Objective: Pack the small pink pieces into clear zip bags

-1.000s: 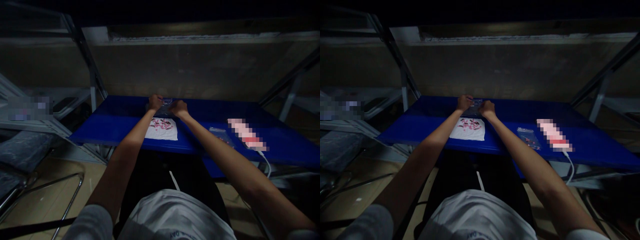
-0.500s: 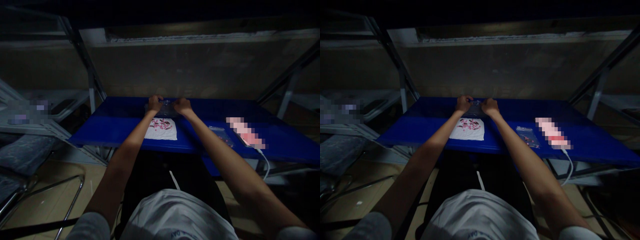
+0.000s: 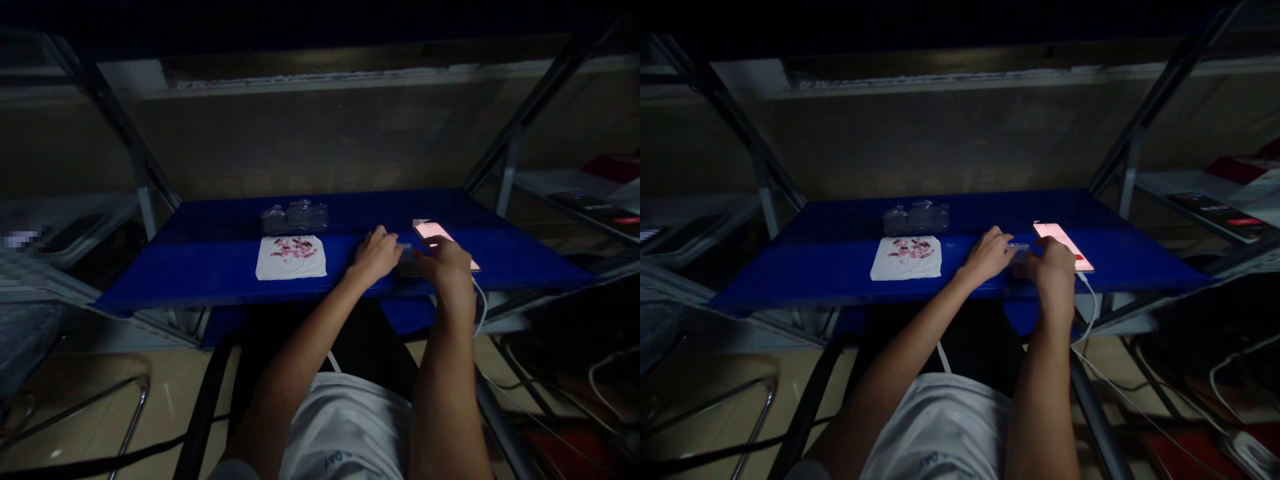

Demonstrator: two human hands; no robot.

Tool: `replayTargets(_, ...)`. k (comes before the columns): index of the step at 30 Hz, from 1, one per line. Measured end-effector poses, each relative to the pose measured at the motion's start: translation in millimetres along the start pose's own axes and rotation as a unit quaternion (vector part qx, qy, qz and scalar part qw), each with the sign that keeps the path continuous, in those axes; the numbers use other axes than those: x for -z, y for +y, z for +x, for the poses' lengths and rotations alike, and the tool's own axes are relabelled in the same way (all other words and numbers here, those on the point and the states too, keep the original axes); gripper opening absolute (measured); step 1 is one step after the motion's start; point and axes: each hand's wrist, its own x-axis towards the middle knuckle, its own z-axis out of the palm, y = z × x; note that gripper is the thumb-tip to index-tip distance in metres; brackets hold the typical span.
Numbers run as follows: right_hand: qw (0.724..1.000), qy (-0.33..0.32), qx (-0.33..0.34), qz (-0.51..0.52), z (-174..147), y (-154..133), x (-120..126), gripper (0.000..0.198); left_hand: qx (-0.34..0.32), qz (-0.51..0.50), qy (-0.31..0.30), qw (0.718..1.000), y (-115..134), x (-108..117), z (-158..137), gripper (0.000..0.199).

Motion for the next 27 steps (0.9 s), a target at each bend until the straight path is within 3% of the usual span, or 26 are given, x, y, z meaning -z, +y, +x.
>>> replayTargets(4,0.997,-0.052,-0.002,-0.056,10.3,10.2,-20.2,0.041,0.040,0.062,-0.012,0.997,1.0,-21.0,7.3,0.029)
replayTargets(8,0.996,-0.074,-0.017,-0.040,11.7,8.8,-21.4,0.040,0.021,0.055,-0.018,0.998,-8.4,-19.2,7.9,0.029)
replayTargets(13,0.996,-0.084,-0.027,-0.011,6.6,-3.5,-8.9,0.034,0.026,0.012,0.031,0.999,-13.5,-10.3,8.8,0.032)
replayTargets(18,0.995,-0.062,-0.052,0.056,-3.6,-14.7,26.4,0.012,-0.006,-0.104,0.023,0.994,-8.1,27.5,0.8,0.019)
replayTargets(22,0.986,0.016,-0.020,0.167,-25.5,-36.3,62.8,0.031,0.003,-0.205,0.135,0.969,-0.8,71.7,-28.2,0.014)
replayTargets(25,0.938,0.001,0.064,0.341,-43.4,-68.6,69.8,0.050,0.041,-0.259,0.210,0.942,-0.8,95.3,-54.7,0.009)
replayTargets(27,0.895,-0.106,0.125,0.415,-52.0,-93.7,60.0,0.050,0.068,-0.277,0.237,0.929,-5.7,104.1,-70.0,0.008)
